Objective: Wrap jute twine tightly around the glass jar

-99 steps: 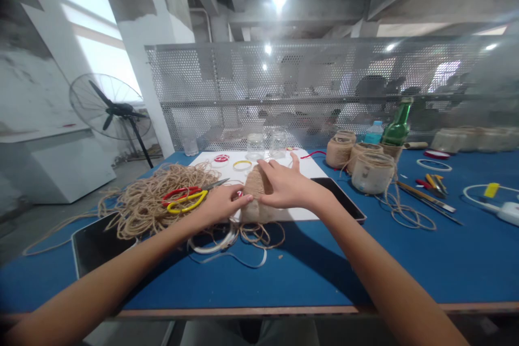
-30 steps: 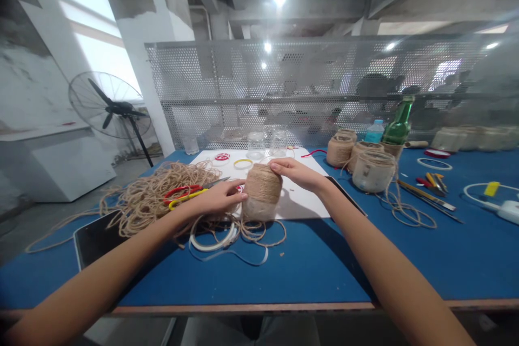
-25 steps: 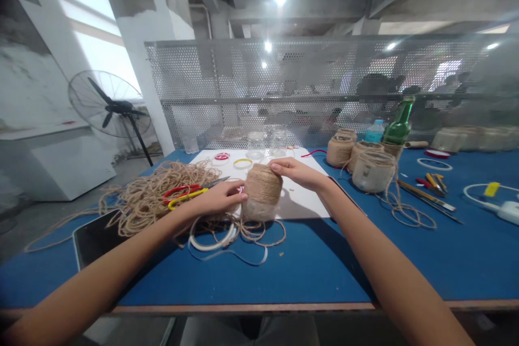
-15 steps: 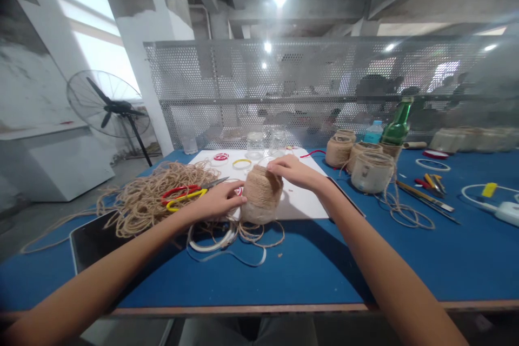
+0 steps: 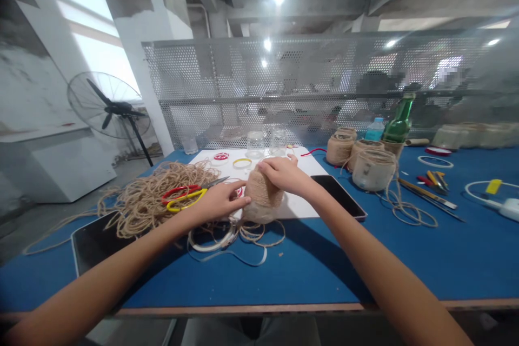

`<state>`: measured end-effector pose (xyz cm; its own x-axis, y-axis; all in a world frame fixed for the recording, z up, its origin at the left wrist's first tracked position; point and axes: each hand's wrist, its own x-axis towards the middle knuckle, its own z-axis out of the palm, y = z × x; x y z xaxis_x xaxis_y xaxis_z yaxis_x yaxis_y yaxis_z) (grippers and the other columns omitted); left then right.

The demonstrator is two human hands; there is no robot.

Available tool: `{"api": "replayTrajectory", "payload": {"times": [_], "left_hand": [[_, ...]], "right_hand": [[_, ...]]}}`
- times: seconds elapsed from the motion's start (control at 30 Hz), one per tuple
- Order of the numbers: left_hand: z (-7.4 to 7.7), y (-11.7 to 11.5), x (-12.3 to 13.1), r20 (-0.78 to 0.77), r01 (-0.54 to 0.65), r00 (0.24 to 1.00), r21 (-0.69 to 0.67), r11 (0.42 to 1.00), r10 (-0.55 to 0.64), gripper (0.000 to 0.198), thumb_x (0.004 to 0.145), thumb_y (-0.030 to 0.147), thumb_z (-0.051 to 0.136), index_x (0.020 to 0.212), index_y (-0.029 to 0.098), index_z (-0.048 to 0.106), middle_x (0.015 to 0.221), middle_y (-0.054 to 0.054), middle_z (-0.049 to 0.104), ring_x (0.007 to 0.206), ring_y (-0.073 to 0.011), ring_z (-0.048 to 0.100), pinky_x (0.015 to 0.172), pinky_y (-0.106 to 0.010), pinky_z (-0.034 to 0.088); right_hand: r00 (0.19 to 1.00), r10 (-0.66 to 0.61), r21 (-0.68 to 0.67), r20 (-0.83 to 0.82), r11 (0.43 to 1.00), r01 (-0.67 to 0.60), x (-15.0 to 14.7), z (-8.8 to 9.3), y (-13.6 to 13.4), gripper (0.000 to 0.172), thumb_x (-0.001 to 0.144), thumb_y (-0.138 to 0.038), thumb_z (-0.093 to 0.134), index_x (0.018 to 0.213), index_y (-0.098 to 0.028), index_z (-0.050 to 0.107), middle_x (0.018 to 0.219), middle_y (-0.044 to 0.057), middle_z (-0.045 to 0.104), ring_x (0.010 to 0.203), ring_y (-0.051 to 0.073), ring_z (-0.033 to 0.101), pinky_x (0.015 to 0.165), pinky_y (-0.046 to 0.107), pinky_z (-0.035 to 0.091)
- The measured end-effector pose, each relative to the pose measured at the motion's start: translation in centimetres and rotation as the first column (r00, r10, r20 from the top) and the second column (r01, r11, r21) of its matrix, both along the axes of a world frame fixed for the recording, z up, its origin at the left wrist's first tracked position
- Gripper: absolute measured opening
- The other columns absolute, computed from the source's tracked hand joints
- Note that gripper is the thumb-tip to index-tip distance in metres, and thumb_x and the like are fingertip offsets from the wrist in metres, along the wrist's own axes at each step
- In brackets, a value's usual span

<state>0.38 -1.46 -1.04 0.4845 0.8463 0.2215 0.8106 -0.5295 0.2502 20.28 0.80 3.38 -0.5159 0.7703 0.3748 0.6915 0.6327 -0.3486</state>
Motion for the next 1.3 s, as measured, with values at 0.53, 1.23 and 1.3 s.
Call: {"api": "replayTrajectory", "payload": {"times": [0.53, 1.23, 1.3], "left_hand": [[0.1, 1.2, -0.7, 0.047, -0.005, 0.999, -0.061, 0.998, 0.008, 0.067, 0.071, 0.069, 0.044, 0.12, 0.024, 0.045, 0.073, -0.002, 0.061, 0.065, -0.0184, 0.055, 0.056, -0.025, 0.035], [1.3, 0.8, -1.3, 0.095, 0.078, 0.993, -0.077, 0.994, -0.071, 0.049, 0.074, 0.058, 0.051, 0.101, 0.018, 0.058, 0.061, 0.001, 0.054, 0.057, -0.0128, 0.048, 0.052, -0.022, 0.03], [1.2, 0.8, -1.4, 0.088, 0.082, 0.993, -0.043, 0.996, -0.077, 0.049, 0.073, 0.059, 0.051, 0.099, 0.018, 0.058, 0.063, 0.001, 0.055, 0.058, -0.0129, 0.049, 0.053, -0.022, 0.031]], "right_hand": [[0.944, 0.218, -0.276, -0.247, 0.918, -0.284, 1.6, -0.6, 1.4, 0.036, 0.085, -0.045, 0.036, 0.062, -0.017, 0.037, 0.058, -0.004, 0.032, 0.052, 0.008, 0.031, 0.048, 0.023, 0.024], [0.837, 0.304, -0.306, -0.454, 0.829, -0.467, 2.1, -1.8, 3.1, 0.035, 0.082, -0.044, 0.045, 0.065, -0.014, 0.049, 0.061, -0.003, 0.039, 0.057, 0.009, 0.034, 0.056, 0.024, 0.027], [0.835, 0.319, -0.3, -0.449, 0.826, -0.477, 2.2, -1.7, 3.1, 0.035, 0.082, -0.044, 0.045, 0.064, -0.015, 0.048, 0.061, -0.003, 0.038, 0.058, 0.009, 0.033, 0.057, 0.024, 0.027]]}}
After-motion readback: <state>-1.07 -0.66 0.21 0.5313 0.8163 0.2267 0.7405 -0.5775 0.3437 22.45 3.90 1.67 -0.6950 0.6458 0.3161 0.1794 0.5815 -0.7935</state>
